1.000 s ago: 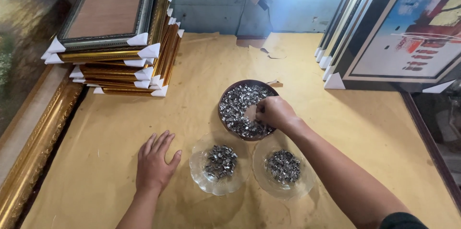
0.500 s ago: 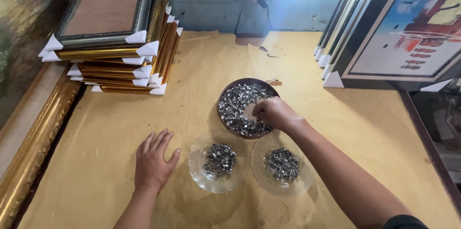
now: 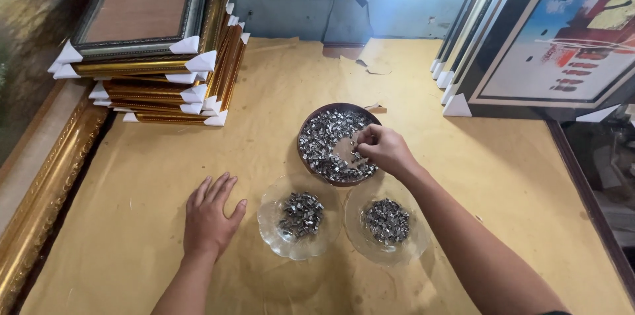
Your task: Sorting small metal hardware parts from a large bowl into two smaller glass bowls on a workbench.
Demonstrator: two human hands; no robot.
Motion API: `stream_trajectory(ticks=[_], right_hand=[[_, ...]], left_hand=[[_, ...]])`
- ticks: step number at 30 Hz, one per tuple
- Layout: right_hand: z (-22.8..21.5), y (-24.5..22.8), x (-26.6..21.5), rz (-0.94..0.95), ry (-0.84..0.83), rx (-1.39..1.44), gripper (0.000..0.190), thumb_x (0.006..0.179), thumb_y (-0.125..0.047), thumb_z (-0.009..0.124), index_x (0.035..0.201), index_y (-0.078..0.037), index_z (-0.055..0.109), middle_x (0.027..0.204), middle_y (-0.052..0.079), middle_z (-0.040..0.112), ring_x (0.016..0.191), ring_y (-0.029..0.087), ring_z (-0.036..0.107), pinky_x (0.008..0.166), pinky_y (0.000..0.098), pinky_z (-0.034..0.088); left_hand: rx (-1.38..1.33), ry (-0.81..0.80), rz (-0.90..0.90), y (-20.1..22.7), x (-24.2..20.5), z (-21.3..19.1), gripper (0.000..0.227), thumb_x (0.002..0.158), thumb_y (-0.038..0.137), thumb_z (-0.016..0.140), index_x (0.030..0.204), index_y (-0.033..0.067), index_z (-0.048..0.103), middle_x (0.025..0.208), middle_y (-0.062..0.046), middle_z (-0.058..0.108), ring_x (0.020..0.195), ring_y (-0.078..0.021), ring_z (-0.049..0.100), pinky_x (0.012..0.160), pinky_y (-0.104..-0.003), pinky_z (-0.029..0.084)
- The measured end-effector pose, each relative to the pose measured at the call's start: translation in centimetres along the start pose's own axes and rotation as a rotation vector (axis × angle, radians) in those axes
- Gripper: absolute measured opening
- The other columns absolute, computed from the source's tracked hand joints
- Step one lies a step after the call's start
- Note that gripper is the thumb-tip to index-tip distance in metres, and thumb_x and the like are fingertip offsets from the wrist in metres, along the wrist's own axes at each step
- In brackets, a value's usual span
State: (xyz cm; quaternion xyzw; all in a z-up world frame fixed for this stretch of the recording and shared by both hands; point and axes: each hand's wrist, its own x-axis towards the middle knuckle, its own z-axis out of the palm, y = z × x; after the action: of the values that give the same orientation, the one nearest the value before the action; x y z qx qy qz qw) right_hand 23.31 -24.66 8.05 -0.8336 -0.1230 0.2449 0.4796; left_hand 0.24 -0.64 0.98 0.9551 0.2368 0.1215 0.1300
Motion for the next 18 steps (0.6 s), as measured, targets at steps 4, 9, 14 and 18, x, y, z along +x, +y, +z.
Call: stream_trajectory(ticks=[4,9,14,18], right_hand=[[0.1,0.9,-1.4,0.066,-0.076,0.247,0.006,0.078,-0.001,0.058,0.082,-0.003,0.055,0.074,0.011,0.062,0.061,0.015,0.057,0.052,0.0229,0.047],[0.0,1.6,-3.8,0.117,-0.059,0.449,0.02,0.078,-0.011,0.058,0.096,-0.001,0.057,0.081,0.011,0.062,0.068,0.015,0.062,0.058,0.0239,0.055],[0.3,2.7,-5.5,0.104,-0.028,0.487,0.019,0.079,-0.008,0.057,0.095,0.0,0.058,0.079,0.012,0.062,0.067,0.016,0.063,0.059,0.0254,0.056],[1.9,2.2,-6.9,0.089,-0.062,0.546,0.02,0.079,-0.001,0.049,0.096,0.001,0.059,0.08,0.013,0.062,0.072,0.018,0.063,0.064,0.0291,0.056]], left_hand=[[-0.004,0.033,0.035,-0.2,0.0,0.2,0.047,0.076,0.04,0.048,0.12,0.0219,0.051,0.129,0.006,0.047,0.126,-0.0198,0.033,0.102,-0.037,0.024],[0.142,-0.084,-0.03,-0.3,0.0,0.3,0.052,0.078,0.051,0.039,0.125,0.0303,0.044,0.134,0.009,0.041,0.128,-0.02,0.033,0.105,-0.039,0.026],[0.141,-0.069,-0.02,-0.4,-0.1,0.4,0.052,0.078,0.05,0.041,0.125,0.0296,0.045,0.134,0.009,0.042,0.127,-0.0204,0.034,0.104,-0.039,0.027],[0.142,-0.073,-0.02,-0.4,0.1,0.3,0.052,0.078,0.051,0.04,0.126,0.0292,0.044,0.134,0.009,0.042,0.127,-0.0207,0.033,0.104,-0.039,0.027]])
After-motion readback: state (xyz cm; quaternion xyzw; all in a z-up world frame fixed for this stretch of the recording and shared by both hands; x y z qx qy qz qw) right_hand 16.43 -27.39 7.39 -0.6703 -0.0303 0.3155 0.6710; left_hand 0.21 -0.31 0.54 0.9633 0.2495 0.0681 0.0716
